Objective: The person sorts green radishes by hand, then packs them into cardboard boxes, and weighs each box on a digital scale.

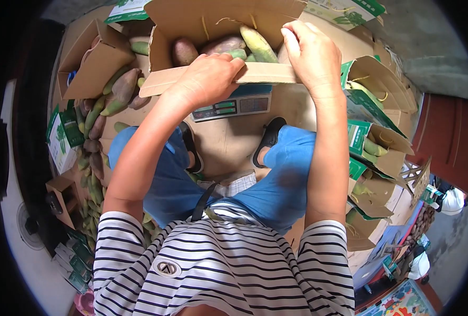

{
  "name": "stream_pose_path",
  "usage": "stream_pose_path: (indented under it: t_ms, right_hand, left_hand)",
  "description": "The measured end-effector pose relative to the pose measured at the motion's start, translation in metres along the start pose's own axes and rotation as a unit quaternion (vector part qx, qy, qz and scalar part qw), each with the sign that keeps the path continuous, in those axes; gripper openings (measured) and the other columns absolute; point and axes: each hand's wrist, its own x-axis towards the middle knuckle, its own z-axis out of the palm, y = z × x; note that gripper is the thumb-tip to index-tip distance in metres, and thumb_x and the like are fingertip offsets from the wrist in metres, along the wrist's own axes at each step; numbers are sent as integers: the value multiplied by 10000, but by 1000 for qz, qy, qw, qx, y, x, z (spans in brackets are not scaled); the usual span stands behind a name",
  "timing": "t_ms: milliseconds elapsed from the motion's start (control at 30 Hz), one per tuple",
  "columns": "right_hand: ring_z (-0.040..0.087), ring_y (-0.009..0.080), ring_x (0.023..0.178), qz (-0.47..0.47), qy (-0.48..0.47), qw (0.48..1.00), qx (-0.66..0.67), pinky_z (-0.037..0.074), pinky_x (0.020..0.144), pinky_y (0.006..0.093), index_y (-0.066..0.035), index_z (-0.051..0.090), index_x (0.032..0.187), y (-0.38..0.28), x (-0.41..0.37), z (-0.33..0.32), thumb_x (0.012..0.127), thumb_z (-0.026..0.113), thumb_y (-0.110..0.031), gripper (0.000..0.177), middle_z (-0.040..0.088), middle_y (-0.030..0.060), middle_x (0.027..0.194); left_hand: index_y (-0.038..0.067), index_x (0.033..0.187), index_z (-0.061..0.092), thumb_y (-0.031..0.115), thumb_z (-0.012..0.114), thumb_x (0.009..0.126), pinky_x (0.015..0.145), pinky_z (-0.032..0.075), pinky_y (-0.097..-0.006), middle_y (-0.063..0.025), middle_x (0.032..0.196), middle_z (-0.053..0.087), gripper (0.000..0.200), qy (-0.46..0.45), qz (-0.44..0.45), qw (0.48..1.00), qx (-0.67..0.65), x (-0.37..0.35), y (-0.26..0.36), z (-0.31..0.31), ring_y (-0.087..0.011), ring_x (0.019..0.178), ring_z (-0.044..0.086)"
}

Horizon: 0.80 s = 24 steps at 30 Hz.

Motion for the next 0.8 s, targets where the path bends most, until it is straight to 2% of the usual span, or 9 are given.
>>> stream_pose_path:
  t_ms: [600, 667, 700, 800]
  right_hand:
    - [668, 307, 797, -16, 21, 1000, -12, 536, 700, 420, -125, 679, 926, 5, -1, 10, 903, 577, -269, 178, 692, 77, 899]
    - [669, 305, 786, -2, 19, 1000, -17, 539, 690, 420, -124, 678, 916, 3, 0, 9, 898, 580, -265, 172, 689, 78, 886]
    - [657, 304, 848, 13, 1, 1000, -15, 527, 735, 386, -103, 670, 978, -1, -1, 5, 915, 584, -252, 183, 683, 84, 921]
    - [665, 291, 812, 5, 39, 999, -1, 531, 726, 377, -100, 682, 996, -8, -3, -2, 896, 610, -207, 163, 679, 78, 922]
  left_hand:
    - [40, 1034, 569, 176, 678, 794, 854, 483, -447, -155, 1010, 618, 297, 9, 13, 1000, 16, -4, 3, 1, -334, 998, 607]
    - [45, 1063, 559, 212, 683, 807, 855, 473, -452, -156, 1010, 608, 329, -6, 11, 1000, 21, -3, 5, 0, -341, 1003, 597]
    - [46, 1068, 558, 222, 683, 811, 855, 471, -453, -157, 1010, 606, 335, -9, 12, 1000, 23, -4, 6, -1, -342, 1005, 594]
    - [52, 1108, 537, 273, 695, 811, 861, 462, -456, -162, 1021, 591, 403, -23, 12, 999, 34, -3, 9, -3, -350, 1023, 576]
